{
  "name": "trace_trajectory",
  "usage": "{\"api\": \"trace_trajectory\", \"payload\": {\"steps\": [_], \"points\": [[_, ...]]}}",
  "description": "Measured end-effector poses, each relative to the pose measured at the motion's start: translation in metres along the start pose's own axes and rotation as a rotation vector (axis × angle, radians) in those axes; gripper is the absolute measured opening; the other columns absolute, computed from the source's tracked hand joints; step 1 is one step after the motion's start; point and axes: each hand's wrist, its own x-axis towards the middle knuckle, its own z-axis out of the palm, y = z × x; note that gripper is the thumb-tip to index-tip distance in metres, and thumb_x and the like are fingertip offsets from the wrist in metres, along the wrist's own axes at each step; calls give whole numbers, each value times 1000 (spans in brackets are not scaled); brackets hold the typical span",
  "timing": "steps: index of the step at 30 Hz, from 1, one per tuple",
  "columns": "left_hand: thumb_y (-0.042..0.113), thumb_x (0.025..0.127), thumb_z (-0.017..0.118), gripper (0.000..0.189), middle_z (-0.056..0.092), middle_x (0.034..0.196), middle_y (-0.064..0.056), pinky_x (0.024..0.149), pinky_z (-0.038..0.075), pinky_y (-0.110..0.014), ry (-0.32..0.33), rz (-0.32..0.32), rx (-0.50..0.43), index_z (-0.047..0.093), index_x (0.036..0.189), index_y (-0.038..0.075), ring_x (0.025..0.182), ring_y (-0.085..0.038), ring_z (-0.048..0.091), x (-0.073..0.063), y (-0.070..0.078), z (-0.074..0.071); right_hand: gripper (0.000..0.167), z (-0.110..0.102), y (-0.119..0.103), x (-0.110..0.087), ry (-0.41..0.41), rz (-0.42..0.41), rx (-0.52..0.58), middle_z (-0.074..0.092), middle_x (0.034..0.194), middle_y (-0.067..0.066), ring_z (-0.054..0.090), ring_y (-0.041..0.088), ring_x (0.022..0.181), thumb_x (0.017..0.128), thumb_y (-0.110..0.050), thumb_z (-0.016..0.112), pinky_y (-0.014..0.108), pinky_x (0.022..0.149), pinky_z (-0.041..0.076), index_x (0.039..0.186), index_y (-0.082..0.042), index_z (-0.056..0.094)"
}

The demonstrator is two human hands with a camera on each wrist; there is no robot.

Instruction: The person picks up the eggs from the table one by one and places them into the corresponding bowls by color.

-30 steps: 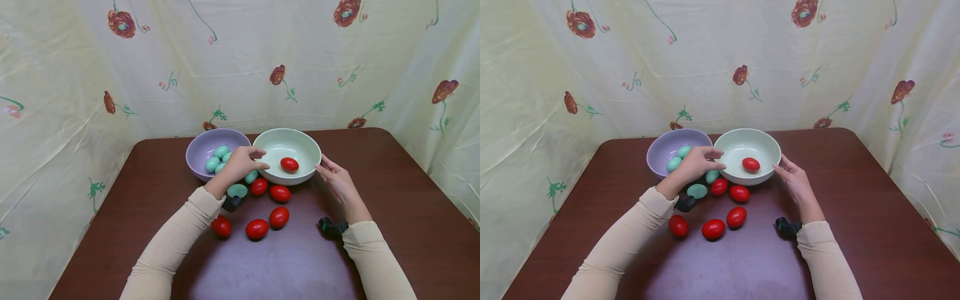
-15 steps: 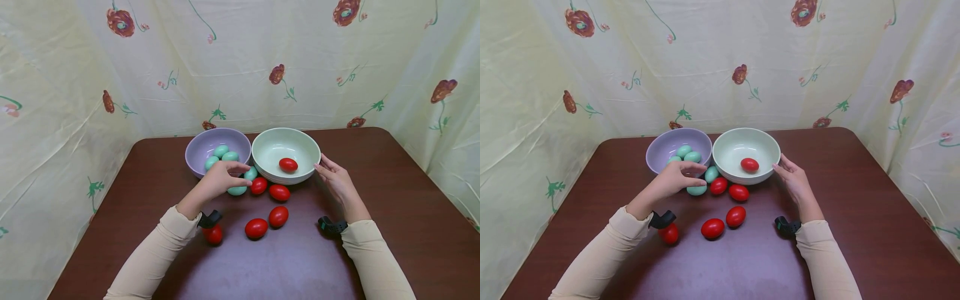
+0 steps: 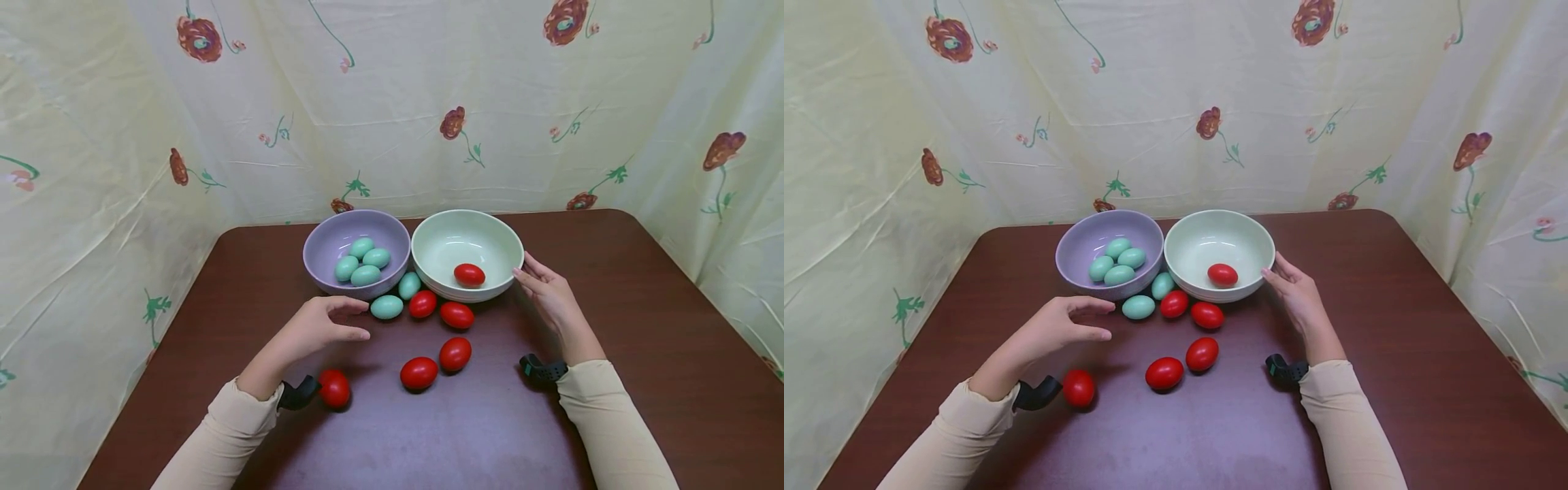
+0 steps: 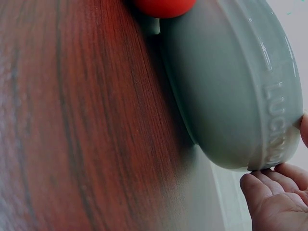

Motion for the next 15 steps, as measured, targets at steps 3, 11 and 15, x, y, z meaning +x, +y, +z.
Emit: {"api": "trace_trajectory", "payload": {"steps": [3,11,15], "points": [[35,81,81,53,67,130,-8,107,45,-53,-23,-24,17,67,128,14,127,-32,54,-12,-13,-4,76,0,0,0,1,1,-5,8,166,13,15,23,154,98,-19,62,33,118,22,158,-7,16],[25,85,78,57,63,137,-15,107,45,-53,-126,-34,-100,59,136,6,131,-37,54,-48,-52,-14,77,1,2,-1,-2,13,-35,6,167,11,14,23,154,99,-22,61,34,118,21,158,-8,14],[25,86,76,57,62,138,-16,104,51,-45,-174,-46,-149,58,137,5,130,-41,55,-61,-66,-14,77,0,1,0,5,14,-46,7,167,11,15,22,154,99,-23,61,34,118,22,158,-9,14]]}}
